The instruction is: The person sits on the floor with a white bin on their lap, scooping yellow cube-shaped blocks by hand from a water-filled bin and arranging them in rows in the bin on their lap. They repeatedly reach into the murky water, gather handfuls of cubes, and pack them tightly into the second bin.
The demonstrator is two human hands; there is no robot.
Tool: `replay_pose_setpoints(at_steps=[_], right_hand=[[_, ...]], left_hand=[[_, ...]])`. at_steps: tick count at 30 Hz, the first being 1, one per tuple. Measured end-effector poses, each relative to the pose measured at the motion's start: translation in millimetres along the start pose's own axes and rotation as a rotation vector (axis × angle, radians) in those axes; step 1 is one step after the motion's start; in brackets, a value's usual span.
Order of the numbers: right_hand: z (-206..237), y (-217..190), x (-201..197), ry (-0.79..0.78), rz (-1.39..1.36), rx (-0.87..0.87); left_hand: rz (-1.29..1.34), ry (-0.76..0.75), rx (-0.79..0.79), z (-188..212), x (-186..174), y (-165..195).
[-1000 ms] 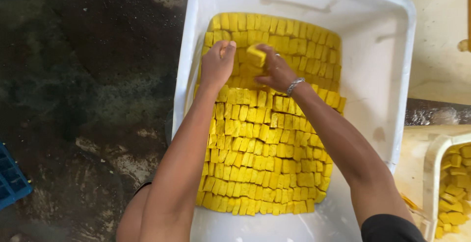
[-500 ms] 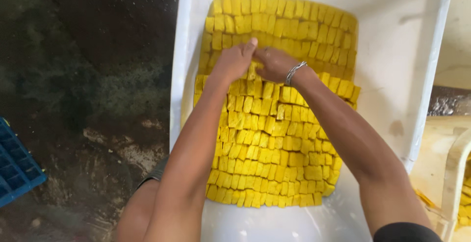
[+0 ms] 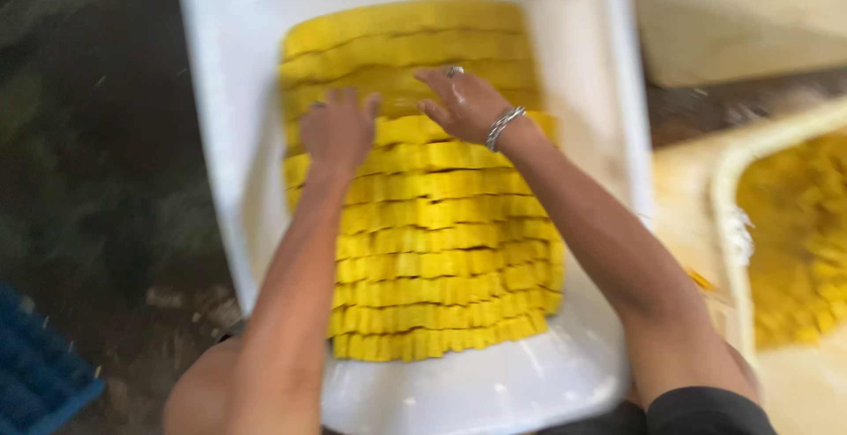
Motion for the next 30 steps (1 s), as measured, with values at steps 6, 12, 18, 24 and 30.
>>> replay_pose_setpoints(at_steps=[6,12,18,24,30], right_hand=[[249.1,34.4,-211.5,0.476,0.046,0.21],[542.8,66.8,-224.4,0.84,0.139,0.83],[671.8,138.2,-76.2,0.751,0.144,1.076],[674.8,164.7,31.4,0.18,0.139,1.334],[649.8,147.6,40.2,0.489,-0.047,1.522]], left_hand=[[0.249,0.337,0.612,39.4,-25.5,197.5],[0.164,0.282,0.997,142.9,8.1,418.7],[-0.03,-0.083,0.895,169.5,29.5,468.2],[-0.049,-0.048,0.904,165.5,42.9,460.0],[-0.115,-0.037,0.882,167.2,43.7,466.5]])
Point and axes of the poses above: each hand's wrist, its own z-axis away from the middle knuckle, its own x-axis out of the palm, y = z × x, the point moved 1 cm from there along -z, towards the middle knuckle, and after that the axes turned 7 degrees about -x, right-handed, at the moved point
